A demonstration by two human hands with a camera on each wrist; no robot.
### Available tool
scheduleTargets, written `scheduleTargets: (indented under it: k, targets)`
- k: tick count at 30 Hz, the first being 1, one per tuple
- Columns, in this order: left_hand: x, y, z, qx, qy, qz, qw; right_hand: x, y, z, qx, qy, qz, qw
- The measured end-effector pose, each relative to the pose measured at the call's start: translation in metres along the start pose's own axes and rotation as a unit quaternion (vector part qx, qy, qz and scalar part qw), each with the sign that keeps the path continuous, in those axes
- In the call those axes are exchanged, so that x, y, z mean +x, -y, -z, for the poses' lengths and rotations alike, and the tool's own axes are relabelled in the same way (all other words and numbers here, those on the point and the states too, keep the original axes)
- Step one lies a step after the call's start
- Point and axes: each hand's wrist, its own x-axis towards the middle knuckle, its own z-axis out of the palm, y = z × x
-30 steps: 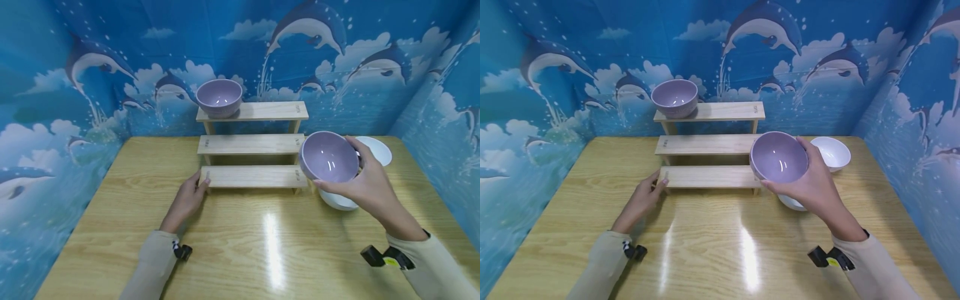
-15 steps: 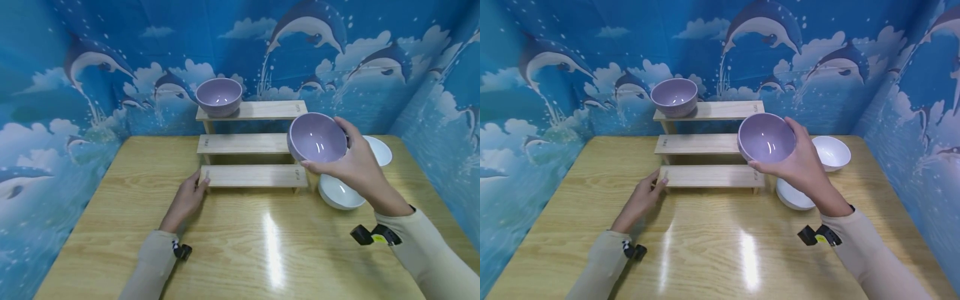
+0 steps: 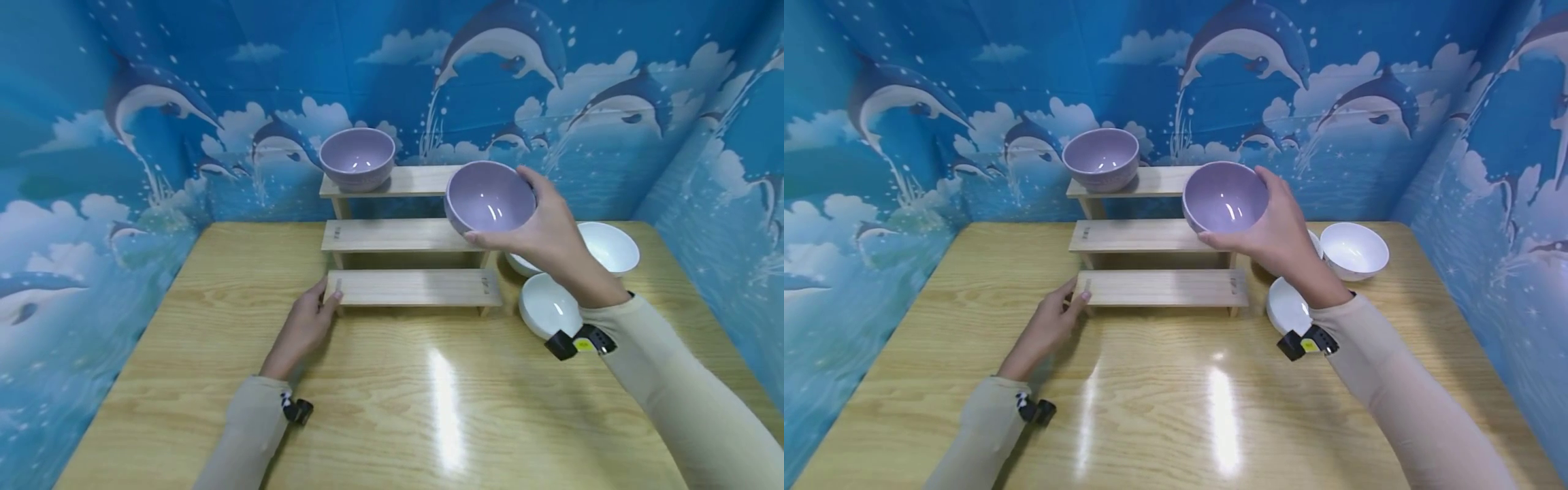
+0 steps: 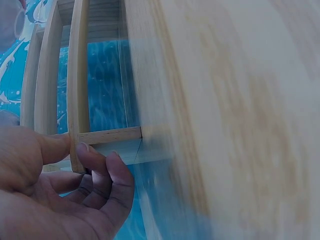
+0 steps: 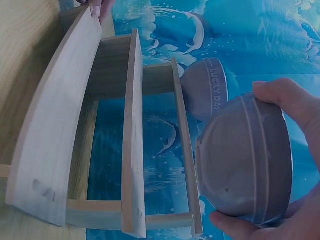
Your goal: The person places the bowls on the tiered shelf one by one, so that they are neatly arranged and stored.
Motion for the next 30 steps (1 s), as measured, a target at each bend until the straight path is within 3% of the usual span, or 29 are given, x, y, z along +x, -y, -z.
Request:
scheduleTargets:
  k: [18,30]
  targets:
    - [0.0,-0.001,-0.001,0.006,0.0,0.003,1.0,0.046,0.014,-0.016,0.016,0.006,-0.001,0.9999]
    - [0.0,-0.002,-0.001,0.012,-0.005,0.003,0.9999,0.065,0.023,-0.02,0.006,0.009,-0.034,0.9994]
